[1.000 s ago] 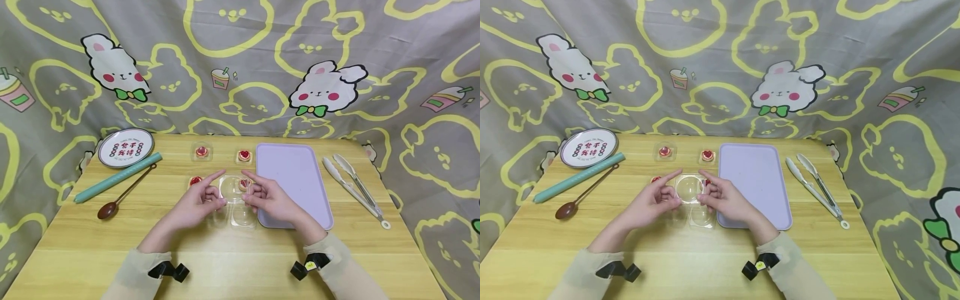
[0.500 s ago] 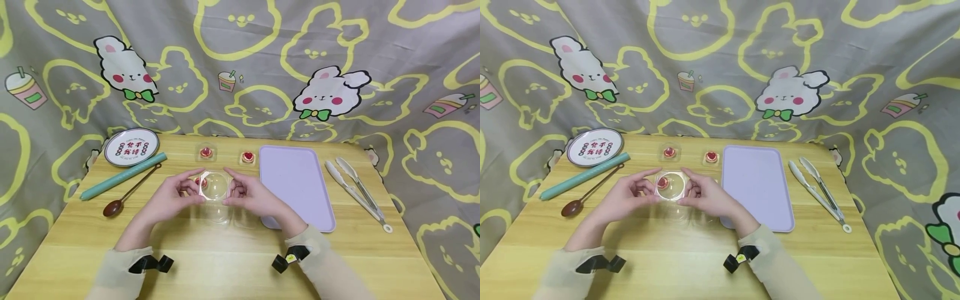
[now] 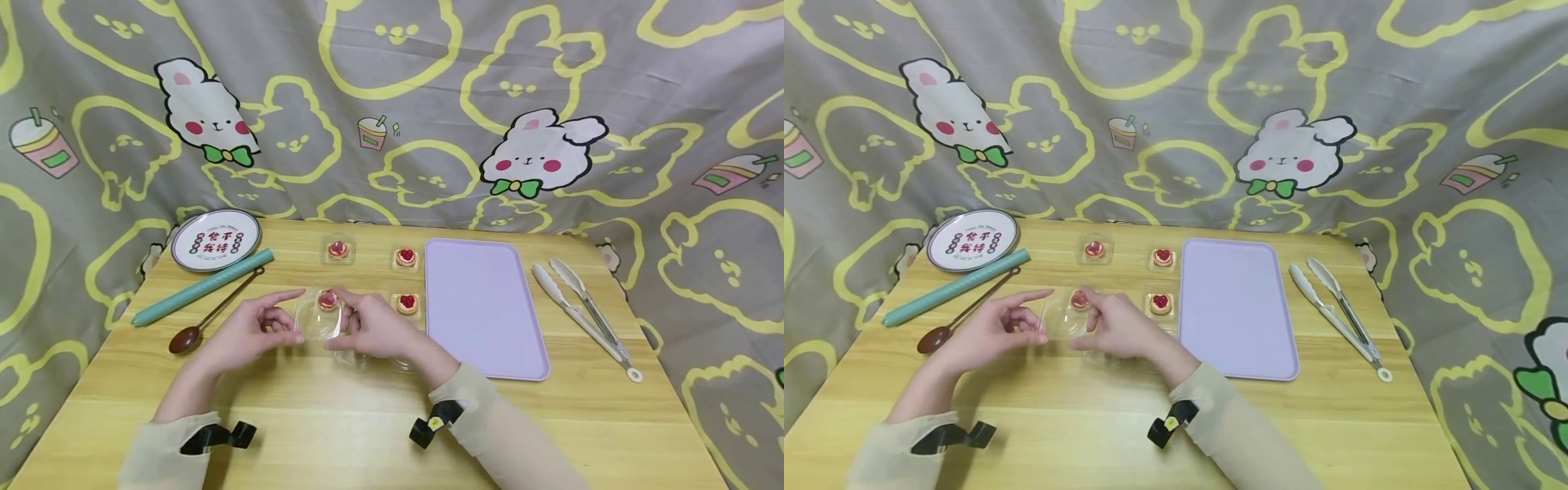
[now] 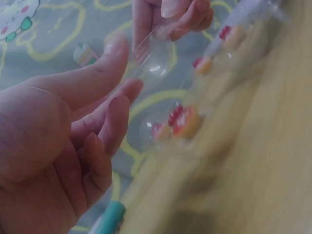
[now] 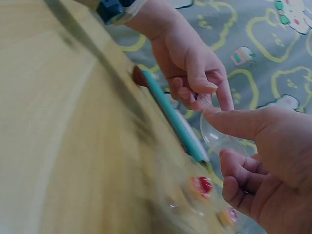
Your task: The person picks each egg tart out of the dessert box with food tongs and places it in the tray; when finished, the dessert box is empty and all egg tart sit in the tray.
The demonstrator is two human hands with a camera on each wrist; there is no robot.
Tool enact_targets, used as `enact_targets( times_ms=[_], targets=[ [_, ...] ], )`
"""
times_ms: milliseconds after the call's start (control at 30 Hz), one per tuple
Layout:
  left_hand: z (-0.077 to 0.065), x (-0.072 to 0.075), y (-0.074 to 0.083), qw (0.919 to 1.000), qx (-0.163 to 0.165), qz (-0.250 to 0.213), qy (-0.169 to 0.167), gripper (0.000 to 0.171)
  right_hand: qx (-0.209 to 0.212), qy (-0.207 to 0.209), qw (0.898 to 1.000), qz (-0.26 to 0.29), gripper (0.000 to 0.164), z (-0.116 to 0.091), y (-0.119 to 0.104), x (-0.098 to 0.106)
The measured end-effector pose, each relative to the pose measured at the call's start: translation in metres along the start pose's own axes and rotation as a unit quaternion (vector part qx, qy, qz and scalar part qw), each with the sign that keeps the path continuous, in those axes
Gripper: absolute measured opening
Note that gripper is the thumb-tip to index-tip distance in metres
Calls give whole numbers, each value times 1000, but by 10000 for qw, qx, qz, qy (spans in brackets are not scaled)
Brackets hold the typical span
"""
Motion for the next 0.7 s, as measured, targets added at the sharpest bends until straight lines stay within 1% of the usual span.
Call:
enact_targets(
  times_ms=[133,200,333,400,467,533,600,700],
  targets=[
    [-8,0,-14,9995,281,68,-151,80,21,-64,9985,-537,99,3,1,-16],
    [-11,0,-20,9989,422,102,-198,80,0,-97,9972,-738,94,3,2,-23],
    [-17,0,-33,9976,614,185,-252,82,-116,-194,9947,-1007,90,4,3,-34],
    [-20,-2,-38,9973,644,216,-275,83,-200,-233,9925,-1187,92,3,4,-37],
    [-21,-3,-43,9971,673,221,-279,83,-226,-263,9887,-1457,93,3,5,-39],
    [-22,-3,-46,9971,681,238,-260,82,-224,-257,9829,-1809,94,3,7,-40],
    [-23,-4,-49,9971,668,257,-248,81,-217,-248,9765,-2131,97,3,9,-41],
    [-24,-6,-51,9972,636,312,-249,80,-194,-256,9686,-2464,99,3,11,-42]
  ],
)
Point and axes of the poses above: each hand's wrist, its own z-axis towards the middle knuckle, its own x-axis out of the back of the hand, y = z × x, the point moved 9 cm from there along z, towards the middle knuckle, and after that the axes turned 5 degrees about y, right-handed, at the moved point
